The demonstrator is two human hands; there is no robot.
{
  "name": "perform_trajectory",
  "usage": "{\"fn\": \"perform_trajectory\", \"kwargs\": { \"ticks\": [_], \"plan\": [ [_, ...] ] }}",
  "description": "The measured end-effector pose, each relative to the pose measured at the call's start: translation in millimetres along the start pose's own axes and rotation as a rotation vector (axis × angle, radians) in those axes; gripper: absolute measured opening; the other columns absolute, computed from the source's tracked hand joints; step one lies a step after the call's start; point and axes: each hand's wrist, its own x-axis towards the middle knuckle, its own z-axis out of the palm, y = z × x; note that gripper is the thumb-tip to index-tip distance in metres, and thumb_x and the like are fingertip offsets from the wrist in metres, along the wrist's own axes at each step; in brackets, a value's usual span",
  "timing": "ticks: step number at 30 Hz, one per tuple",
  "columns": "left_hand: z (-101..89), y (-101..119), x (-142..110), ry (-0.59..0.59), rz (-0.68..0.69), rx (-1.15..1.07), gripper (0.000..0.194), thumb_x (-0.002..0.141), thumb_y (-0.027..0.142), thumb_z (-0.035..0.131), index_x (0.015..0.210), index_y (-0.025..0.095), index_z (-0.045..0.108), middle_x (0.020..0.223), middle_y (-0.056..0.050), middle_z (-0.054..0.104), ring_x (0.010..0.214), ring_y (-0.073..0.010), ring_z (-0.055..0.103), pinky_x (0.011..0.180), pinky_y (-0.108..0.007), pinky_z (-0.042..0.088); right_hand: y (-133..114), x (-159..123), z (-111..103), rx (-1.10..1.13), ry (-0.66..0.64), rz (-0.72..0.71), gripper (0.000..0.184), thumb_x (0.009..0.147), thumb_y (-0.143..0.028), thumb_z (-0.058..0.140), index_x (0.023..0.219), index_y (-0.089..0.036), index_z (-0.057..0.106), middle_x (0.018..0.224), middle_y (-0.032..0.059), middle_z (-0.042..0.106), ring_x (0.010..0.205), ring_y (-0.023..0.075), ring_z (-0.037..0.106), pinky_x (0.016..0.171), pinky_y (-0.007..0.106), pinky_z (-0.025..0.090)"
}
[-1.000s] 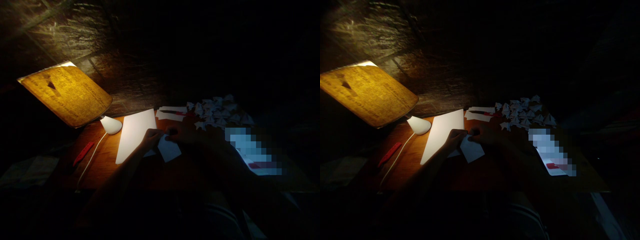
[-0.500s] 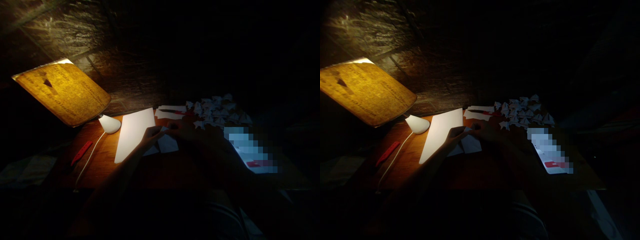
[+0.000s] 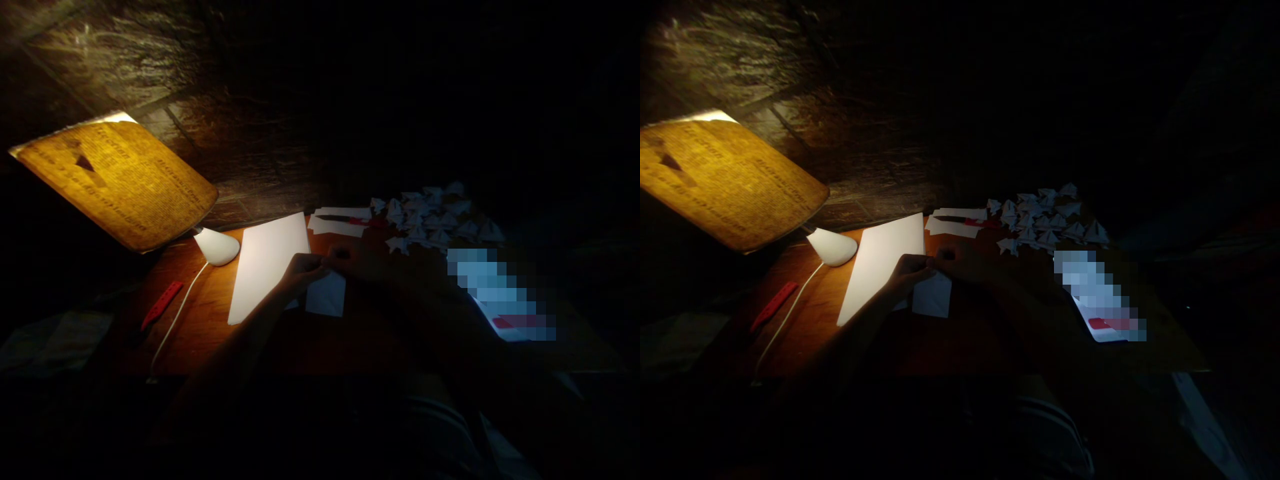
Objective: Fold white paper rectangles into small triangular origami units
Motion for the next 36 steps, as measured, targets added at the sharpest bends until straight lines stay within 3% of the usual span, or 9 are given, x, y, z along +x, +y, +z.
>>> {"fn": "perform_trajectory", "kwargs": {
  "ticks": [4, 12, 20, 25, 31, 36],
  "plan": [
    [1.1, 1.2, 0.2, 0.048, 0.009, 0.031, 0.058, 0.071, 0.065, 0.083, 0.058, 0.015, 0.056, 0.056, 0.004, 0.042, 0.055, -0.0088, 0.038, 0.051, -0.023, 0.024, -2.7, 0.8, -1.8, 0.029, 0.063, -0.013, 0.043, 0.083, -0.057, 0.073, 0.066, -0.021, 0.054, 0.066, -0.0026, 0.051, 0.065, 0.0137, 0.044, 0.062, 0.029, 0.032],
    [0.4, -2.7, 2.2, 0.141, -0.038, 0.003, 0.061, 0.070, 0.069, 0.082, 0.056, 0.016, 0.056, 0.055, 0.002, 0.044, 0.055, -0.0099, 0.039, 0.051, -0.025, 0.025, 1.3, 0.7, -3.2, 0.098, 0.093, 0.063, 0.041, 0.087, -0.052, 0.071, 0.066, -0.022, 0.051, 0.061, -0.0046, 0.048, 0.058, 0.0116, 0.041, 0.058, 0.028, 0.032],
    [0.1, -1.5, 1.1, 0.075, -0.016, 0.037, 0.072, 0.072, 0.076, 0.079, 0.050, 0.019, 0.042, 0.051, 0.005, 0.032, 0.049, -0.0067, 0.027, 0.048, -0.025, 0.014, 3.8, 0.7, -1.2, 0.005, 0.085, 0.039, 0.048, 0.084, -0.061, 0.074, 0.066, -0.022, 0.052, 0.062, -0.0037, 0.050, 0.060, 0.0121, 0.043, 0.057, 0.029, 0.032],
    [0.2, -0.2, 0.5, 0.067, 0.024, 0.063, 0.073, 0.073, 0.078, 0.077, 0.049, 0.019, 0.043, 0.049, 0.005, 0.032, 0.047, -0.0067, 0.028, 0.046, -0.025, 0.014, 0.1, 0.3, -2.3, 0.025, 0.101, 0.019, 0.045, 0.085, -0.058, 0.074, 0.066, -0.021, 0.056, 0.064, -0.0030, 0.053, 0.061, 0.0116, 0.046, 0.058, 0.028, 0.035],
    [1.6, -1.1, 1.8, 0.127, 0.052, 0.060, 0.069, 0.074, 0.076, 0.077, 0.050, 0.018, 0.046, 0.050, 0.004, 0.036, 0.048, -0.0079, 0.032, 0.045, -0.024, 0.018, -2.1, 0.4, 0.2, 0.111, 0.165, 0.067, 0.055, 0.078, -0.064, 0.078, 0.059, -0.021, 0.050, 0.057, -0.0056, 0.047, 0.054, 0.0093, 0.039, 0.054, 0.027, 0.031],
    [1.5, 0.6, 2.2, 0.170, 0.088, 0.063, 0.069, 0.074, 0.075, 0.077, 0.051, 0.018, 0.046, 0.053, 0.003, 0.035, 0.052, -0.0081, 0.032, 0.047, -0.024, 0.019, -0.1, 2.2, -3.5, 0.114, 0.180, 0.087, 0.054, 0.076, -0.064, 0.080, 0.057, -0.021, 0.053, 0.056, -0.0048, 0.048, 0.055, 0.0102, 0.042, 0.055, 0.027, 0.033]
  ]
}}
